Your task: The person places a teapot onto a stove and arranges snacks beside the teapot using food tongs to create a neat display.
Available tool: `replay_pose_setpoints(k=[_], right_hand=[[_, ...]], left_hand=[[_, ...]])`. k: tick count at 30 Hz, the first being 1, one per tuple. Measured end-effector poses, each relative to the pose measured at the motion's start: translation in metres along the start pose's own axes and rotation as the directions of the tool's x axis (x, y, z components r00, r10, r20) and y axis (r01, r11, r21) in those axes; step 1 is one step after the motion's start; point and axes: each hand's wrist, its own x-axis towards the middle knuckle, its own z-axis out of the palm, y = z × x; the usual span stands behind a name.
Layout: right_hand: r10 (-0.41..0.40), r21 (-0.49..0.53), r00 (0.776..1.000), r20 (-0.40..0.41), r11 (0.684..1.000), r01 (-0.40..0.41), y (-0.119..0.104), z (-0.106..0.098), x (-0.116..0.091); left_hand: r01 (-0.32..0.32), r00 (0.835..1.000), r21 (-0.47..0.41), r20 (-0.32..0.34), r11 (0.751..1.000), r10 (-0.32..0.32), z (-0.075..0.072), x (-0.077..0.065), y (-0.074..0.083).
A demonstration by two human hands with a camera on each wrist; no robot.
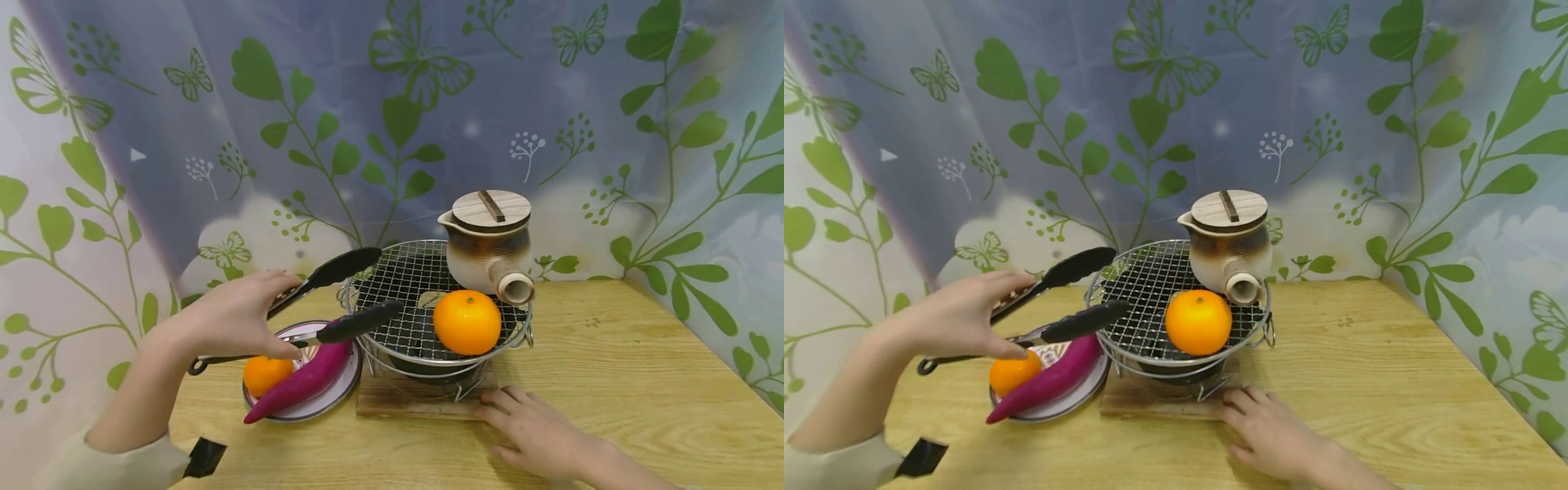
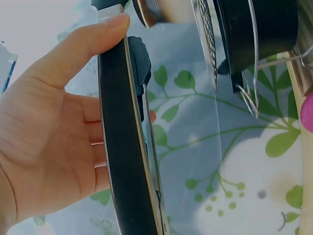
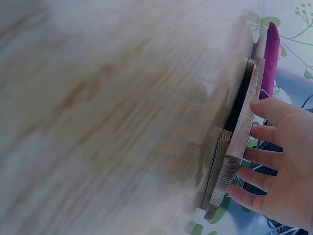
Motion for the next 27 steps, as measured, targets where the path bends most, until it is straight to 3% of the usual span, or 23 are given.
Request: replay_pose_setpoints(k=[13, 27], right_hand=[[-0.01, -0.015, 1.0, -0.028, 1.0, 0.009, 0.002, 0.001, -0.001], [0.01, 0.013, 1.0, 0.002, 1.0, -0.01, 0.001, 0.001, 0.0]], left_hand=[[0.073, 0.997, -0.007, -0.027, 0.997, -0.074, 0.009, -0.014, -0.035], [0.12, 0.993, 0.046, -0.023, 0.992, -0.119, 0.034, -0.025, -0.078]])
